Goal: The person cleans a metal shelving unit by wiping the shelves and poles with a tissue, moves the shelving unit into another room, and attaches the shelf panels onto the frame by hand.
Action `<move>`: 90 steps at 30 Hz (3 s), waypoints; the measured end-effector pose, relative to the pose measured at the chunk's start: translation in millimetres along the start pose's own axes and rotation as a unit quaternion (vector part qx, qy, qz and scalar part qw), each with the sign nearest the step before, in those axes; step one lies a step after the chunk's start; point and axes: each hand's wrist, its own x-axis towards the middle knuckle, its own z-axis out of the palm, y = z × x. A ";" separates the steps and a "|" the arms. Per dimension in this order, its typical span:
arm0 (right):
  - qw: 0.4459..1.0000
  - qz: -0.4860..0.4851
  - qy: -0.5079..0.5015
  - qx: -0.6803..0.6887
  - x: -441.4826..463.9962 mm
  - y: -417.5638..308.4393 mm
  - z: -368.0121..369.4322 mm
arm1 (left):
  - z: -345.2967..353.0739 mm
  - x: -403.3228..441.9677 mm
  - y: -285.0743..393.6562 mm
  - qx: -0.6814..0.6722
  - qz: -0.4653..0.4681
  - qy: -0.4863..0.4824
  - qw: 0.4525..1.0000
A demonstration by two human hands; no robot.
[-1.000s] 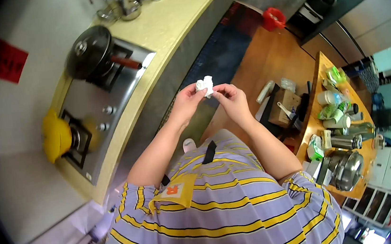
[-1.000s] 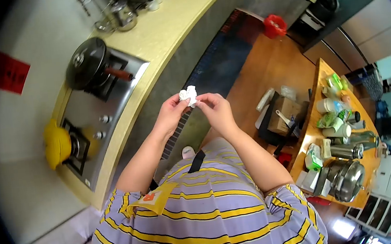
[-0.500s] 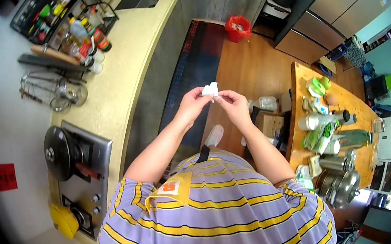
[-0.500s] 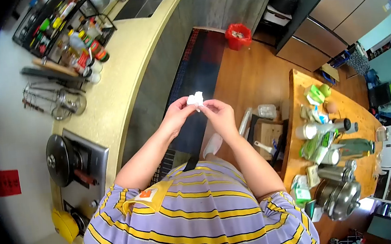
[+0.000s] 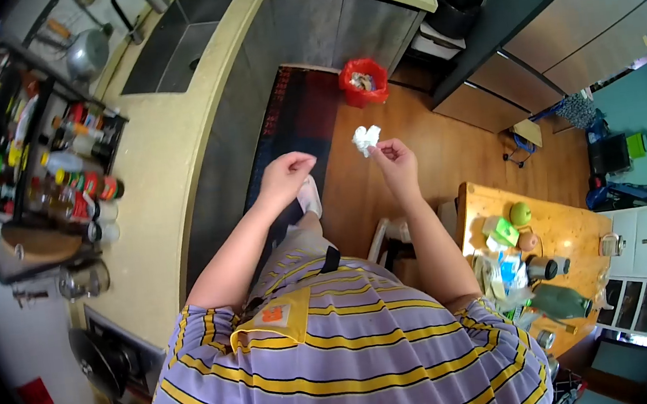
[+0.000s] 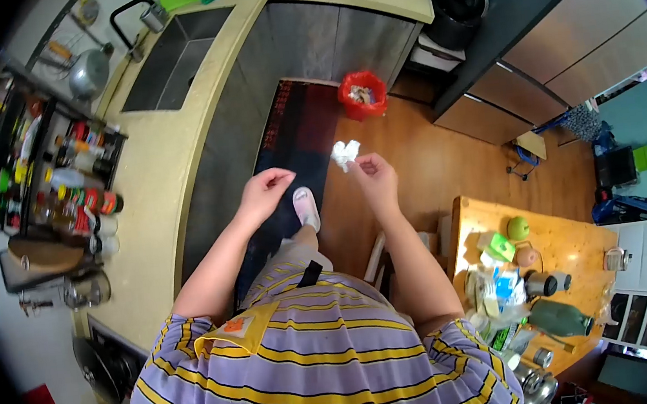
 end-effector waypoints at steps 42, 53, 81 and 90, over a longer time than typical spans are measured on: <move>0.121 0.410 -0.892 0.150 -238.5 -272.5 305.1 | 47.2 -350.4 41.0 0.250 -0.562 0.756 0.223; -0.023 -0.484 -0.836 0.257 -554.5 -70.5 258.3 | 84.9 -613.9 84.7 -0.352 0.211 0.904 0.124; 0.175 -0.161 -0.953 0.187 -1320.2 -73.4 529.5 | 13.2 -1267.9 -53.4 -0.056 -0.104 0.992 -0.031; 0.358 -0.077 -0.911 0.188 -1513.3 -60.0 562.7 | -25.7 -1493.1 -98.1 0.195 -0.336 0.922 0.006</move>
